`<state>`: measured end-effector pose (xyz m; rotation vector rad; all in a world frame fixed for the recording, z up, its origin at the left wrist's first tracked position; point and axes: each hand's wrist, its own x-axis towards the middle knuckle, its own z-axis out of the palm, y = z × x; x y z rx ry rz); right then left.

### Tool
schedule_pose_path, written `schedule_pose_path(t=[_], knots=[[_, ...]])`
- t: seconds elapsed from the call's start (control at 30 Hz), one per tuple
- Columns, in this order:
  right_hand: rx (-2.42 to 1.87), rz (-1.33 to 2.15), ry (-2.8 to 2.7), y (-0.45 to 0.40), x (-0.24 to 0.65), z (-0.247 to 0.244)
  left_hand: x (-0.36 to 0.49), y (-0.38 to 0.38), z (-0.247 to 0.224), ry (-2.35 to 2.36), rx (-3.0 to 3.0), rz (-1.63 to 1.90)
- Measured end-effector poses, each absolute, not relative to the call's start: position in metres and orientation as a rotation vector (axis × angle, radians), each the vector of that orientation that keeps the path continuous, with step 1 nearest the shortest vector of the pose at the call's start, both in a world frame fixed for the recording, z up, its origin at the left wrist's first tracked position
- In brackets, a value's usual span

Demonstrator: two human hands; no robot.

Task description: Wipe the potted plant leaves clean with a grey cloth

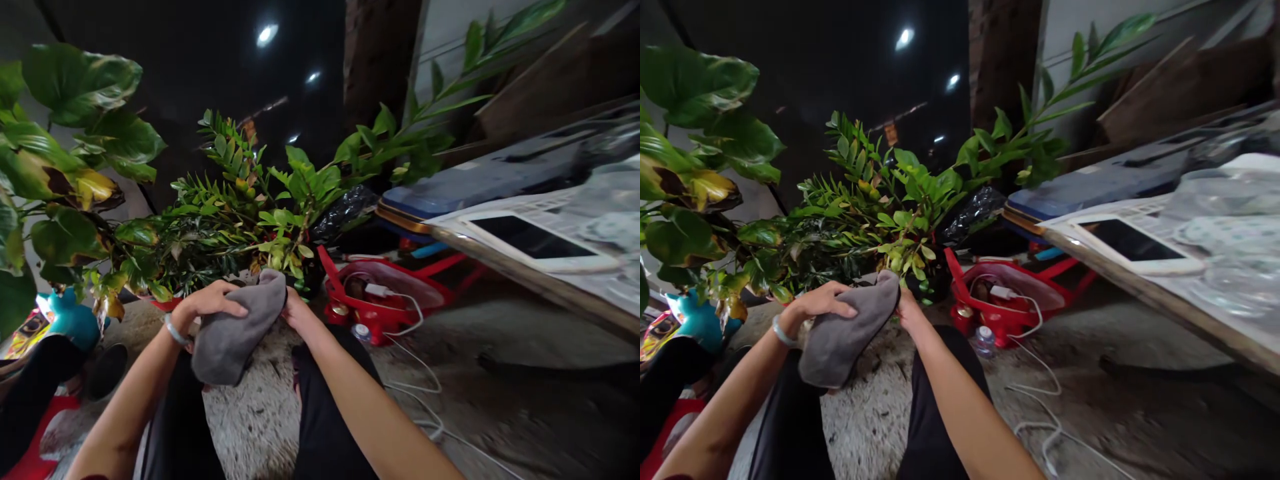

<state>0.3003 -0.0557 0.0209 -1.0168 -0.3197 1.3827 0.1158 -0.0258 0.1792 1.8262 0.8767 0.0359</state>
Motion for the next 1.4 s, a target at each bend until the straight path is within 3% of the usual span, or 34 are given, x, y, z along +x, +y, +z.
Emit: schedule_pose_path(t=[0.07, 0.17, 0.23, 0.3, 0.37, 0.43, 0.5, 0.57, 0.63, 0.73, 0.83, 0.9, 1.03, 1.13, 1.3, 1.4], knots=[[-1.049, 1.394, -0.306, -0.057, 0.304, 0.023, 0.094, -0.025, 0.202, 0.883, 1.858, 0.051], [-1.068, 1.397, -0.302, -0.059, 0.303, 0.029, 0.089, -0.008, 0.229, 0.974, 1.851, 0.561], [-1.079, 1.392, -0.295, -0.058, 0.299, 0.034, 0.101, 0.008, 0.226, 1.034, 1.819, 0.992], [-1.092, 1.382, -0.284, -0.057, 0.294, 0.037, 0.114, 0.017, 0.207, 1.108, 1.808, 1.183], [-1.095, 1.378, -0.276, -0.055, 0.291, 0.038, 0.119, 0.012, 0.180, 1.164, 1.870, 1.014], [-1.093, 1.381, -0.272, -0.055, 0.291, 0.037, 0.108, -0.007, 0.159, 1.094, 1.953, 0.590], [-1.091, 1.388, -0.269, -0.055, 0.293, 0.034, 0.085, -0.031, 0.152, 0.943, 1.972, 0.218], [-1.086, 1.395, -0.268, -0.055, 0.296, 0.032, 0.060, -0.051, 0.162, 0.883, 1.931, 0.079], [-1.074, 1.408, -0.272, -0.055, 0.297, 0.031, 0.044, -0.055, 0.182, 0.962, 1.864, 0.230], [-1.062, 1.417, -0.285, -0.051, 0.292, 0.032, 0.043, -0.034, 0.208, 1.157, 1.819, 0.835], [-1.057, 1.411, -0.298, -0.047, 0.284, 0.033, 0.058, -0.002, 0.206, 1.227, 1.839, 1.295], [-1.053, 1.409, -0.305, -0.046, 0.280, 0.033, 0.066, 0.008, 0.187, 1.274, 1.913, 1.237], [-1.066, 1.408, -0.307, -0.046, 0.280, 0.030, 0.053, -0.013, 0.145, 1.253, 2.062, 0.560], [-1.086, 1.413, -0.311, -0.048, 0.285, 0.027, 0.031, -0.038, 0.154, 1.142, 1.932, 0.416], [-1.108, 1.425, -0.334, -0.048, 0.285, 0.027, 0.020, -0.026, 0.229, 1.257, 1.865, 1.237], [-1.124, 1.413, -0.319, -0.048, 0.281, 0.029, 0.021, 0.007, 0.246, 1.381, 1.879, 1.600]])
